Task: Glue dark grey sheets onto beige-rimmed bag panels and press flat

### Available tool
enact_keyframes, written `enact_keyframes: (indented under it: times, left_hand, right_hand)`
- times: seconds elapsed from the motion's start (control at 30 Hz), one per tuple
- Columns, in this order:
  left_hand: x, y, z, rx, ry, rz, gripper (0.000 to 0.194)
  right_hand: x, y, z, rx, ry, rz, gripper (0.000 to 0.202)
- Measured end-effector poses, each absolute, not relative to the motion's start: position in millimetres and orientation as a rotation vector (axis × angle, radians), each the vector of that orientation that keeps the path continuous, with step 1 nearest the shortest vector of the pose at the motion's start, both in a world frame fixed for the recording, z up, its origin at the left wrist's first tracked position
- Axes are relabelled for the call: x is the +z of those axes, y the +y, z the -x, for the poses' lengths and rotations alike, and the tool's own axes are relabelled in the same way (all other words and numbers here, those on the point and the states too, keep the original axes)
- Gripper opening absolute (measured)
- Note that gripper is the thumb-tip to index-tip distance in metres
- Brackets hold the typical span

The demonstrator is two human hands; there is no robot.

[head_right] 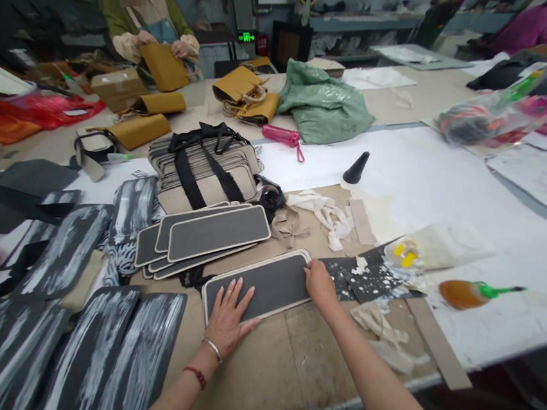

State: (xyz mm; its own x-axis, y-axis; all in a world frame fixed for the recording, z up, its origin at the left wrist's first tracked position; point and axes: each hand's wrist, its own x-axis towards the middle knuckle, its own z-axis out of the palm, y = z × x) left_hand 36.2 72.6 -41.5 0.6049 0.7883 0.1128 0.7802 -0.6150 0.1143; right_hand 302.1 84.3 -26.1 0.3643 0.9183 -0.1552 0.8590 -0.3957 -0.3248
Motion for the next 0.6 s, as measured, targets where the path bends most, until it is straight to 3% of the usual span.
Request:
enact_keyframes:
  times: [0.33, 0.6]
  left_hand:
    - [-43, 72, -36, 0.308, 1.369, -2.804, 0.066]
    - [-47, 72, -36, 0.315, 1.344, -2.832, 0.064]
  right_hand:
    - [-11, 84, -288, 0.274, -1.740, 2.416, 0.020]
    - [-30, 90, -225, 0.162, -2.297, 1.611, 0.059]
